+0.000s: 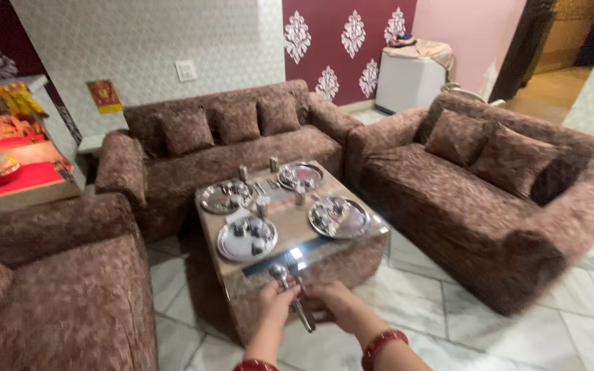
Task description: The person sets a dining table by placing metal bowls, plates, tumblers, and cutlery onto a table runner.
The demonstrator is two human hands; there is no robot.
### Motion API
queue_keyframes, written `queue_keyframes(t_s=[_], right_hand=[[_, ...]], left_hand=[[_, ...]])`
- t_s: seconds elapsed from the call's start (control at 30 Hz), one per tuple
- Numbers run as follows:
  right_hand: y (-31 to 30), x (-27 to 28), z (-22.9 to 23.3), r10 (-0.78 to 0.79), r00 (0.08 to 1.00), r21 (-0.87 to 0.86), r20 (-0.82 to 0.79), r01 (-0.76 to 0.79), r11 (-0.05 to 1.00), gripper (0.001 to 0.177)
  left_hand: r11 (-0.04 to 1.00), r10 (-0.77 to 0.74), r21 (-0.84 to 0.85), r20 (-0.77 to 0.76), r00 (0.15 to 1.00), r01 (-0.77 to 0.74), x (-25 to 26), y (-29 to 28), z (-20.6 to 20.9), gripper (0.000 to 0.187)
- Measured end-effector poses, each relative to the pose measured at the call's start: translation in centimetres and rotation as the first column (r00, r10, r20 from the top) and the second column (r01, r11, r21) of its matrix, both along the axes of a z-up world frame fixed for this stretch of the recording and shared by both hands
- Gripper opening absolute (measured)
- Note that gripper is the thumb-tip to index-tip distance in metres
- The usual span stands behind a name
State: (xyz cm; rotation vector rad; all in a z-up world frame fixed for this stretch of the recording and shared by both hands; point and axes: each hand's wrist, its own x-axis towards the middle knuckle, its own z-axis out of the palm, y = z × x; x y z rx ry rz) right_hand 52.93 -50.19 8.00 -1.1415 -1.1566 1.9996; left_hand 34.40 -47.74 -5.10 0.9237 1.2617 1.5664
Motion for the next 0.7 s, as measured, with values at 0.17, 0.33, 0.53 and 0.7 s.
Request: queue_keyframes(t_s=[0.17, 0.33, 0.53, 0.7], right_hand=[[8.6, -6.6, -0.1, 0.085, 0.981, -0.043, 0.173, -0.079, 0.996, 0.023], [16.0, -9.3, -2.8, 0.05, 0.982, 0.069, 0.18, -0.064, 0.996, 0.023], [25.3, -9.4, -3.9, 0.017, 0.982, -0.042, 0.189, -0.009, 0.999, 0.02], [35.6, -10.1, -6.6, 0.034, 0.994, -0.125, 0.104, -0.021, 0.992, 0.017]], left_hand=[[0.99, 0.124, -0.083, 0.097, 0.987, -0.116, -4.9, 7.8, 3.7, 0.027], [0.999, 0.017, -0.037, 0.189, 0.982, -0.01, -7.5, 13.5, 6.1, 0.029], [0.962, 0.016, -0.251, 0.439, 0.898, 0.106, -11.4, 24.0, 7.3, 0.024], [0.93, -0.033, -0.336, 0.329, 0.944, 0.15, -15.4, 34.5, 5.5, 0.019]])
